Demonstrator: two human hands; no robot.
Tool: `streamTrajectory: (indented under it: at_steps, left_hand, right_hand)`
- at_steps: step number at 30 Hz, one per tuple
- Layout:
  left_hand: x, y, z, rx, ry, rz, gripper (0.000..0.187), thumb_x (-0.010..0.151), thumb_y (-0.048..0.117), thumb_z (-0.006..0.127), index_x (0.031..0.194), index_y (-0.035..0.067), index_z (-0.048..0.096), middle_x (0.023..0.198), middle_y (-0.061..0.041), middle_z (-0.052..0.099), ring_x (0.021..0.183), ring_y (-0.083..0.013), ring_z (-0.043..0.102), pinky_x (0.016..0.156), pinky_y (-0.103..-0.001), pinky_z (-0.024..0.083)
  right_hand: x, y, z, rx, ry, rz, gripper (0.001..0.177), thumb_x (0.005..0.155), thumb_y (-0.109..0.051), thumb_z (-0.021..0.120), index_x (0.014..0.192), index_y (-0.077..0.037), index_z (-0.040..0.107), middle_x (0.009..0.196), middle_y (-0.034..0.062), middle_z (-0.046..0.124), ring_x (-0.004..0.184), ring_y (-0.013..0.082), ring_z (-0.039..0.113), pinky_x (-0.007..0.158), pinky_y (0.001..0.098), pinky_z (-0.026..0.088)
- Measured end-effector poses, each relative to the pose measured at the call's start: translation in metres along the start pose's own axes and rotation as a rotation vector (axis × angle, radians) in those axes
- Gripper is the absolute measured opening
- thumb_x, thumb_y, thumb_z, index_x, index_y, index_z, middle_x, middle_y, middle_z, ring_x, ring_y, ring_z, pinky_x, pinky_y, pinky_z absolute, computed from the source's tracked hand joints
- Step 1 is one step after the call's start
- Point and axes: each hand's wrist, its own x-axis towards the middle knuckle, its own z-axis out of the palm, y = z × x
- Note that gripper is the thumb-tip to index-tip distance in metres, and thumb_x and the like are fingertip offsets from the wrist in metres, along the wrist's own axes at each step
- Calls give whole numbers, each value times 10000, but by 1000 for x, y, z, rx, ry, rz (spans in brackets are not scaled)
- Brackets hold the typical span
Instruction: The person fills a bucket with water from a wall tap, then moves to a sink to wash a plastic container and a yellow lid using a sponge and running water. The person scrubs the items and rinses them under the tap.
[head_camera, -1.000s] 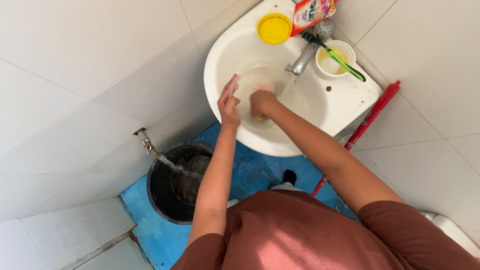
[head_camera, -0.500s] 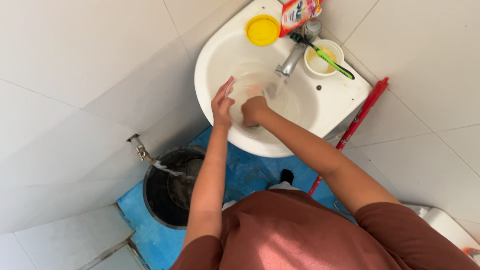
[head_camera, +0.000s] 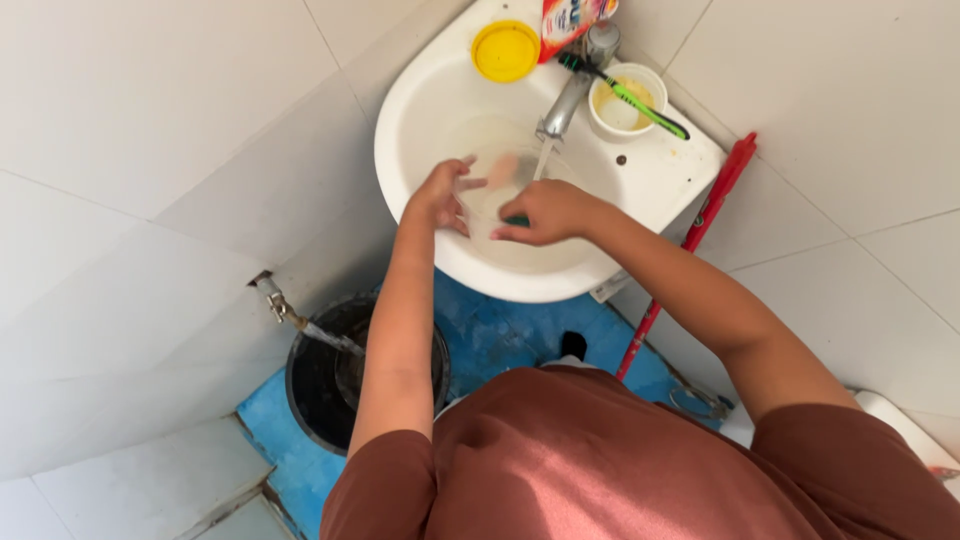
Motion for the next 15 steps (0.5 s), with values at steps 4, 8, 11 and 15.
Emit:
streamTrajectory:
  at_steps: [4, 8, 11, 15]
  left_hand:
    - [-24, 11, 24, 160, 72, 28, 769, 899, 563, 405, 1607, 371, 175, 1706, -22, 152, 1314, -671, 301, 916, -951, 186]
    - [-90, 38, 56, 537, -14, 580, 775, 1034, 741, 295, 1577, 208, 443, 1714, -171, 42, 1561, -491, 13, 1249, -673, 77]
    - [-59, 45, 39, 818, -34, 949, 113, 996, 245, 694, 1061, 155, 713, 1089, -69, 695, 1172, -301, 630, 1116, -474, 425]
    - [-75, 62, 33, 983, 58, 992, 271, 916, 408, 819, 888, 166, 698, 829, -30, 640, 924, -245, 644, 961, -441, 492]
  right_hand:
    - [-1, 60, 23, -698, 673, -296, 419, 1056, -512, 513, 736, -247, 569, 617, -24, 624, 599, 218, 678, 507, 388, 525]
    - [13, 117, 24, -484, 903, -16, 449, 1040, -399, 514, 625, -231, 540, 479, -41, 504, 500, 239, 589, 482, 356, 460]
    - [11, 64, 24, 444, 1075, 177, 545, 1091, -383, 396, 669, -187, 679, 472, -43, 568, 537, 147, 629, 580, 291, 495]
    - [33, 93, 22, 733, 1186, 183, 571, 1071, -377, 355, 636, -202, 680, 502, -24, 588, 536, 104, 608, 566, 237, 483]
